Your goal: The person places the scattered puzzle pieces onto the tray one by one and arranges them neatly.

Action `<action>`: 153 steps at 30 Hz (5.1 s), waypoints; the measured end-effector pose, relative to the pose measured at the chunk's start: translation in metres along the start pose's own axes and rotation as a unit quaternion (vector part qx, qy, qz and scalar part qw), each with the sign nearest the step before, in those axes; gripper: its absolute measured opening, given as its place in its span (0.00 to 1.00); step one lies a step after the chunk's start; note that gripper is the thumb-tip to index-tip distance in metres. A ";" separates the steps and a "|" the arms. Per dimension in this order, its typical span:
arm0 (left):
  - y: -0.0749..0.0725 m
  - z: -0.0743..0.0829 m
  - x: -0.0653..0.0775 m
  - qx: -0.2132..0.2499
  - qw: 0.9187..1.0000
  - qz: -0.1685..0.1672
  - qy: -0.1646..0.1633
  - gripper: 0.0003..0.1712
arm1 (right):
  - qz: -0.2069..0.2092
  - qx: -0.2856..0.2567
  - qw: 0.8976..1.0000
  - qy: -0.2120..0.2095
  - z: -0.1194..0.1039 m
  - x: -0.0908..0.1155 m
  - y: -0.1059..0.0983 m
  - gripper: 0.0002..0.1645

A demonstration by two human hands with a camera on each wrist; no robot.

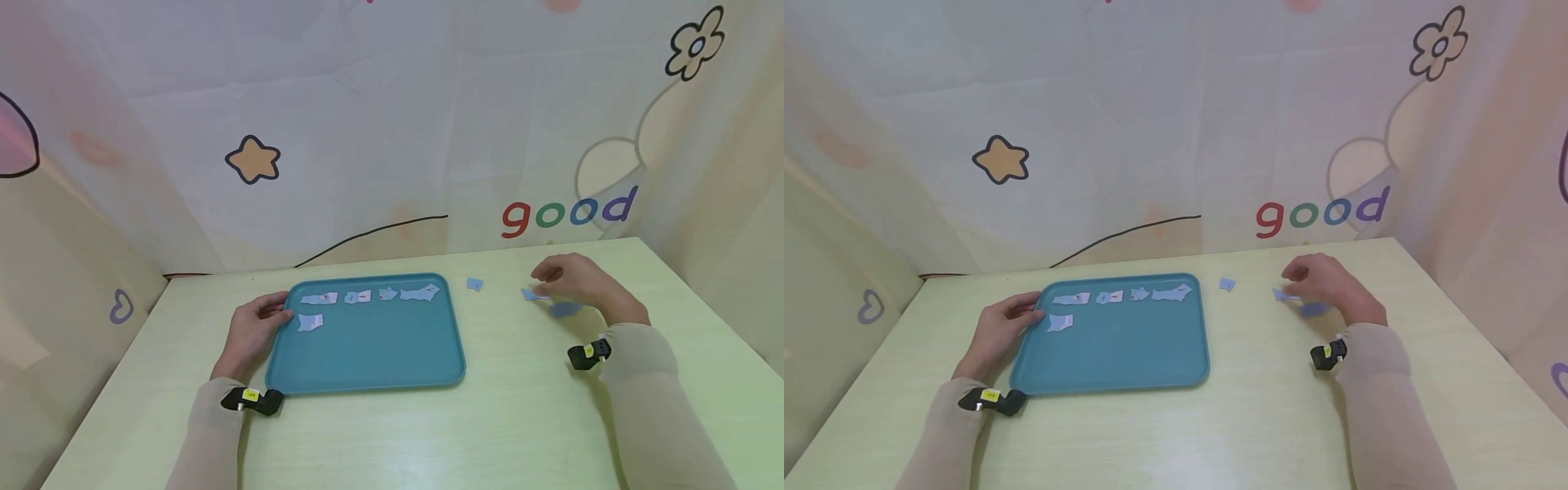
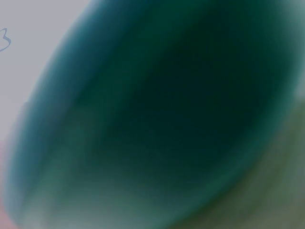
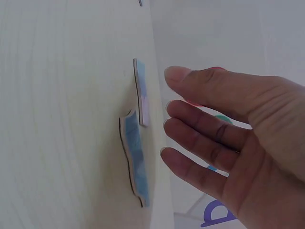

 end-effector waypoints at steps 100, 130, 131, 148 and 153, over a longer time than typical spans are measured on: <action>0.001 0.000 0.001 0.008 1.000 -0.001 -0.003 0.28 | 0.022 -0.013 0.997 -0.068 -0.050 -0.016 0.024 0.14; 0.006 0.000 0.000 0.013 1.000 -0.005 0.005 0.27 | -0.012 0.022 0.986 -0.163 -0.121 -0.021 0.072 0.14; 0.006 0.000 0.000 0.013 1.000 -0.005 0.004 0.27 | -0.013 0.024 0.985 -0.169 -0.125 -0.022 0.074 0.14; 0.003 -0.001 -0.002 -0.007 1.000 0.001 0.004 0.27 | -0.040 0.032 0.969 -0.242 -0.190 -0.046 0.102 0.11; 0.001 -0.001 -0.002 -0.006 1.000 0.002 0.008 0.27 | -0.047 0.032 0.963 -0.263 -0.203 -0.053 0.110 0.09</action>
Point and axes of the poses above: each hand's wrist, its own x-axis away from the middle knuckle, its own y-axis out of the palm, z = x × y, the point moved 4 cm from there along -x, towards the middle knuckle, and after that the axes turned 3 degrees about -x, right-handed, at the moved point
